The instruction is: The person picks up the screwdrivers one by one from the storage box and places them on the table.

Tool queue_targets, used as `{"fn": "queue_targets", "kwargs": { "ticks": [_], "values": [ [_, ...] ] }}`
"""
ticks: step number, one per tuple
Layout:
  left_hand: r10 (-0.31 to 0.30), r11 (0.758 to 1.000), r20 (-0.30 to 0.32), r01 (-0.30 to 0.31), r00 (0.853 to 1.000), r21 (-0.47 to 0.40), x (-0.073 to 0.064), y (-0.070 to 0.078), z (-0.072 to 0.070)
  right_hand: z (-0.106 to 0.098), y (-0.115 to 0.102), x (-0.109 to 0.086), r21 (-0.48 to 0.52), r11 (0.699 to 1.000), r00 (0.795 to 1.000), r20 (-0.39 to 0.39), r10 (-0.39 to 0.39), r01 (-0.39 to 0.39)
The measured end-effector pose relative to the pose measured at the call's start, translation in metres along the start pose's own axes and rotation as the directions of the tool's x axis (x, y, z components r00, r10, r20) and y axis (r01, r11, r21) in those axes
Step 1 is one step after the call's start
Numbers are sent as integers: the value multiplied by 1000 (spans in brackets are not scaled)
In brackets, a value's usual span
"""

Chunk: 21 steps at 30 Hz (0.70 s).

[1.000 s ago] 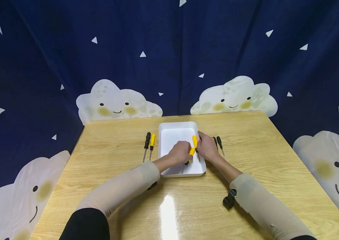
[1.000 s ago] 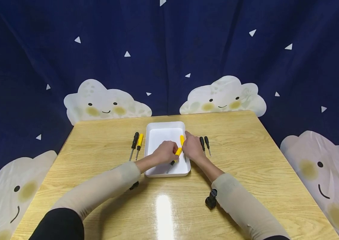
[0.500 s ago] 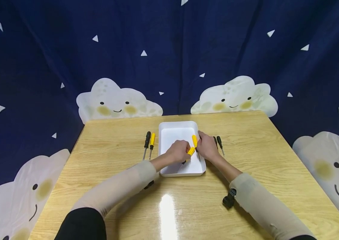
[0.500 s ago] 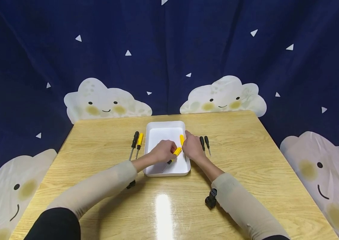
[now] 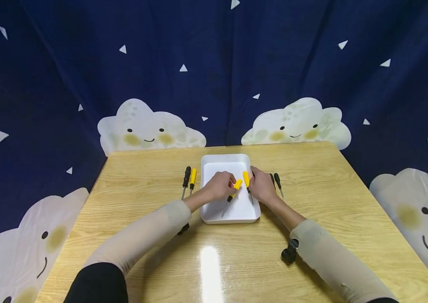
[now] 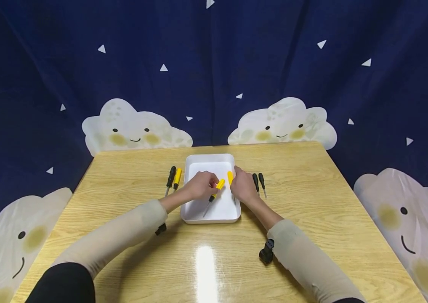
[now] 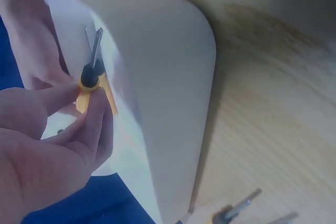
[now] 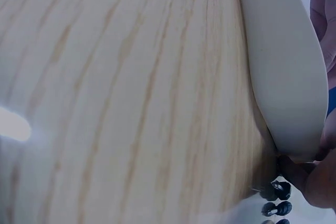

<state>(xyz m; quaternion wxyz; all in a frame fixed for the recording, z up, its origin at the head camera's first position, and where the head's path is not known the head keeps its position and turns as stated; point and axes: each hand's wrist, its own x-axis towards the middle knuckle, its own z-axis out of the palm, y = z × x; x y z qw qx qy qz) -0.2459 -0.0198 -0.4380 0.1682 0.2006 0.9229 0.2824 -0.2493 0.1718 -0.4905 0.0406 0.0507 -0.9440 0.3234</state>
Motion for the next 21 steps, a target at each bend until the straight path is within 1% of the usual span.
{"fn": "queue_targets", "kwargs": {
  "ticks": [6,10,15,21],
  "values": [
    [-6,1000,-24,7,1000,9,-3,-5,-8,2,-1,-3,17,1000,1000,4,11,-11],
    [-10,1000,-43,9,999,-19,-4,-9,-14,3,-1,-4,7,1000,1000,7,3,-3],
    [8,999,-92,-13,996,-50,-3,-14,-27,2,-1,-1,-3,1000,1000,-19,-13,13],
    [13,998,-150,-23,989,-65,-7,-21,-39,1,1,-1,7,1000,1000,-11,-5,5]
  ]
}}
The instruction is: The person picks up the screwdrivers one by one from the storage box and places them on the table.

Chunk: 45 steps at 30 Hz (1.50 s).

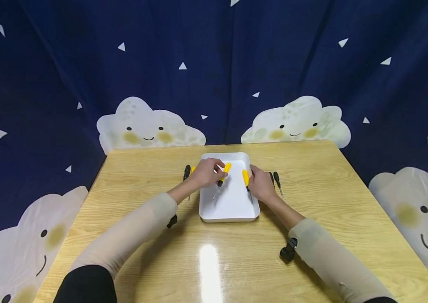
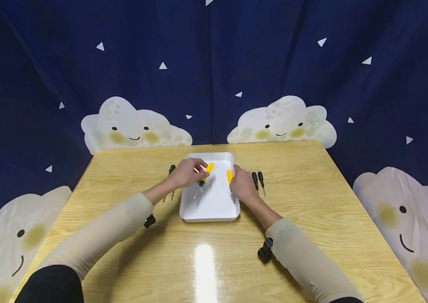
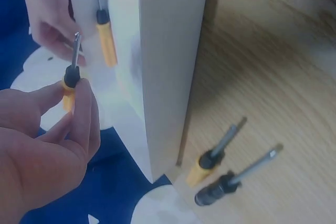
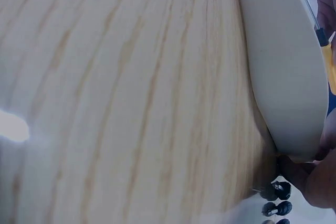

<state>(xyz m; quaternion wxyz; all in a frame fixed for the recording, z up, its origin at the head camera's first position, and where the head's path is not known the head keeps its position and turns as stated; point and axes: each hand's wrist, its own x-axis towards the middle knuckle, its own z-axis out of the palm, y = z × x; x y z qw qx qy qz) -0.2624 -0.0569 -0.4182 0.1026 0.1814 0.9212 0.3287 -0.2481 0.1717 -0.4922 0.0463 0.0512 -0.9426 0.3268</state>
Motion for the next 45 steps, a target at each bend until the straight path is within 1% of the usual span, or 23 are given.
{"fn": "queue_targets", "kwargs": {
  "ticks": [2,8,16,26,33,40,45],
  "values": [
    [1,1000,-16,-2,1000,-12,-1,-2,-4,-1,0,0,1,1000,1000,2,0,0],
    [-30,997,-41,27,999,-70,-1,-9,-11,-1,0,-2,16,1000,1000,10,11,-11],
    [-34,996,-66,28,997,-84,-2,-20,-21,0,-2,-2,25,1000,1000,3,-2,2],
    [-42,996,-81,35,996,-86,-4,-32,-33,0,-4,-2,22,1000,1000,8,16,-16],
    [-53,995,-108,43,993,-93,-5,-39,-43,-1,-3,-1,17,1000,1000,4,16,-16],
    [-66,997,-128,61,990,-42,-7,-51,-50,0,-1,-1,20,1000,1000,6,14,-14],
    [-75,997,-140,70,987,-40,-9,-58,-55,0,-1,-1,24,1000,1000,7,9,-9]
  ]
}}
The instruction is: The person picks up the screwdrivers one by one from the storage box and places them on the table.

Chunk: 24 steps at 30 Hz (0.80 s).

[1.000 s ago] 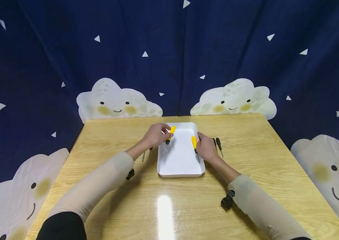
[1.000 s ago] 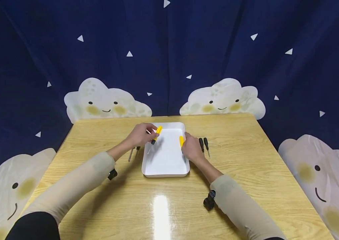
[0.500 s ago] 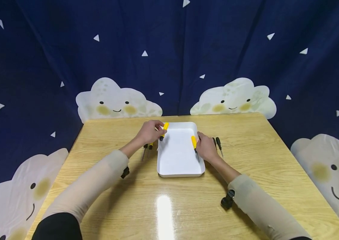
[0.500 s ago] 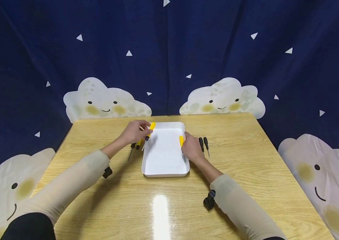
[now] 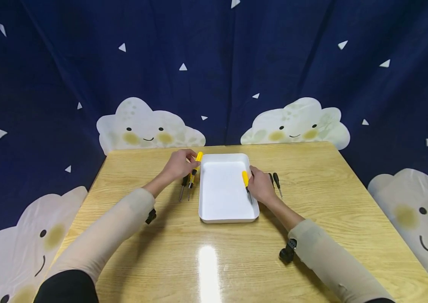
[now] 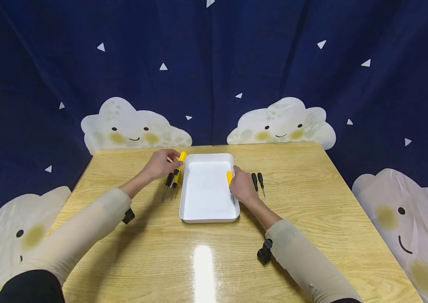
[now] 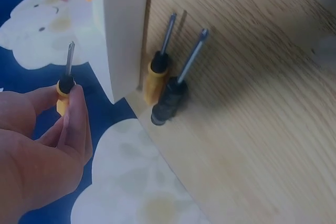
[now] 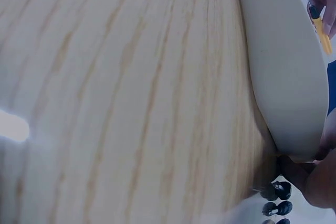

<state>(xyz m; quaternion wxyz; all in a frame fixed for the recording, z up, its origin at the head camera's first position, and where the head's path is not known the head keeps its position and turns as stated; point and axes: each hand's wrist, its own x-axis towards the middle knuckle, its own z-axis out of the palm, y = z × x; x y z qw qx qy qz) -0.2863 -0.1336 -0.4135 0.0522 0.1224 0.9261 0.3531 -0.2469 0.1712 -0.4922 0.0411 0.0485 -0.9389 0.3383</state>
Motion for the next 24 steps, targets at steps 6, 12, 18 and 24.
{"fn": "queue_targets", "kwargs": {
  "ticks": [6,12,18,24],
  "values": [
    [-28,1000,-20,28,999,12,0,-8,-6,0,0,0,-1,1000,1000,1,0,0],
    [-50,997,-67,53,996,49,-1,-15,-11,-1,1,1,-14,1000,1000,-4,-12,12],
    [-62,997,-71,65,996,44,-1,-23,-13,-2,1,2,-15,1000,1000,-8,-16,16],
    [-95,993,-61,99,994,58,-2,-30,-13,-1,0,1,-9,1000,1000,3,-7,7]
  ]
}}
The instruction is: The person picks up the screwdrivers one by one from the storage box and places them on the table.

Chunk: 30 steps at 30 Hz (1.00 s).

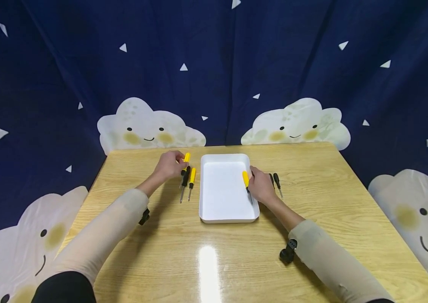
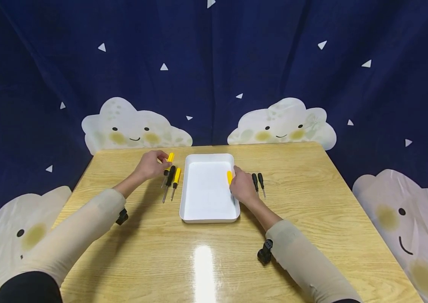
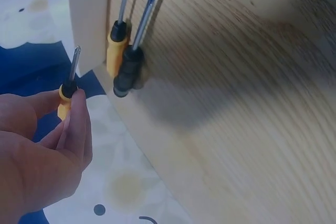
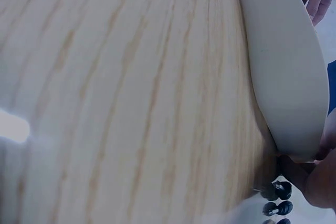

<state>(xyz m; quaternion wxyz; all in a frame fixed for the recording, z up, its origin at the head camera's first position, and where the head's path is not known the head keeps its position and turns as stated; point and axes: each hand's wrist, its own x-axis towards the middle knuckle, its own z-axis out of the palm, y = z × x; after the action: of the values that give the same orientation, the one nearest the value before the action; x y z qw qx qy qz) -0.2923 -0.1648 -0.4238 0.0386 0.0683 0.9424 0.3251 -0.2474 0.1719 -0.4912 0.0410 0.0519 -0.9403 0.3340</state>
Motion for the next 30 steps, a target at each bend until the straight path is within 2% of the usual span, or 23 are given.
{"fn": "queue_targets", "kwargs": {
  "ticks": [4,26,30],
  "values": [
    [-3,1000,2,3,1000,18,-1,-4,0,1,0,0,-2,1000,1000,-6,1,-1],
    [-76,996,99,71,992,52,-9,-27,12,0,0,-1,0,1000,1000,0,10,-10],
    [-93,994,88,88,992,63,-9,-30,13,0,1,-1,-4,1000,1000,-7,3,-3]
  ]
}}
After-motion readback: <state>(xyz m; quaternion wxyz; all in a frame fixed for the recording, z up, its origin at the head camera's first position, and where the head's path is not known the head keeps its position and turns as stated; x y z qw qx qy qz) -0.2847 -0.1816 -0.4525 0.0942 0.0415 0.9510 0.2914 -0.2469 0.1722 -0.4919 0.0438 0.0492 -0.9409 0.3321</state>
